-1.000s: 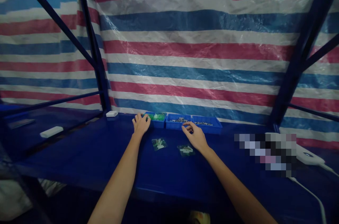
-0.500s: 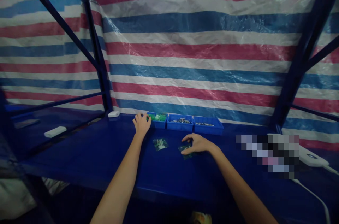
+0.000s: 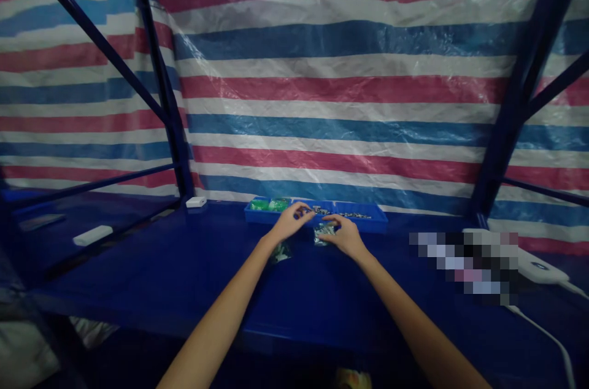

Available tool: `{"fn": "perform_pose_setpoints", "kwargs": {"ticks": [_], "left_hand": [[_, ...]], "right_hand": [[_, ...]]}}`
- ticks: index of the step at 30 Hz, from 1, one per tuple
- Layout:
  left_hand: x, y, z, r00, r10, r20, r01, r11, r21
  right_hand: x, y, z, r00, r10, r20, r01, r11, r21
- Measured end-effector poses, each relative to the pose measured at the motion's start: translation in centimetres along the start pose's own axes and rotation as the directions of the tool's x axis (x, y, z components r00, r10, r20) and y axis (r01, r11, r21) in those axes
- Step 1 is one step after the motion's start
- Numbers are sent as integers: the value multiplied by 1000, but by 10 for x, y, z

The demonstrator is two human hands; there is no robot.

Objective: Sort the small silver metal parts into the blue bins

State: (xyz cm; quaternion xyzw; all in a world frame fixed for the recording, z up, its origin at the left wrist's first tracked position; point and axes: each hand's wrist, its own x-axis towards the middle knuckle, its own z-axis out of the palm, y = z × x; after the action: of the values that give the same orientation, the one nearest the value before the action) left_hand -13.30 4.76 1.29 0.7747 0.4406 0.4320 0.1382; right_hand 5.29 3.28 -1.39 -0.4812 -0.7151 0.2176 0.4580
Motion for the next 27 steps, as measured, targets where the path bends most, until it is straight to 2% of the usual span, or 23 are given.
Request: {"fn": "perform_pose_setpoints", "kwargs": {"ticks": [1,3,6,9,13,16,20,24,27], "left_hand": [[-2,3,8,998,23,60,-20,999,-41],[-5,6,21,991,64,115,-54,995,-90],[-6,6,30,993,75,92,-63,990,-126],[-4,8,28,998,54,16,-51,986,-158],[-3,11,22,998,38,-45,-44,986,-161],[-3,13,18,988,140,-60,-144,986,-83],[-5,14,14,968,250,-33,-244,961,134],[-4,16,6,974,222,-34,-208,951,230],[3,12,-12,967,160,-197,-111,966,235]], "right_hand": [[2,0,1,1000,20,-6,-20,996,91],[4,0,2,999,53,3,-52,964,260],[6,-1,4,996,88,-7,-77,910,408],[8,0,5,995,86,-51,-53,885,463],[9,4,5,986,13,-167,52,925,376],[7,4,1,967,-73,-243,119,976,182],[4,1,-3,944,-178,-279,178,984,-25],[2,-1,-1,966,-88,-243,93,996,12],[-1,-2,3,981,-27,-191,33,999,28]]}}
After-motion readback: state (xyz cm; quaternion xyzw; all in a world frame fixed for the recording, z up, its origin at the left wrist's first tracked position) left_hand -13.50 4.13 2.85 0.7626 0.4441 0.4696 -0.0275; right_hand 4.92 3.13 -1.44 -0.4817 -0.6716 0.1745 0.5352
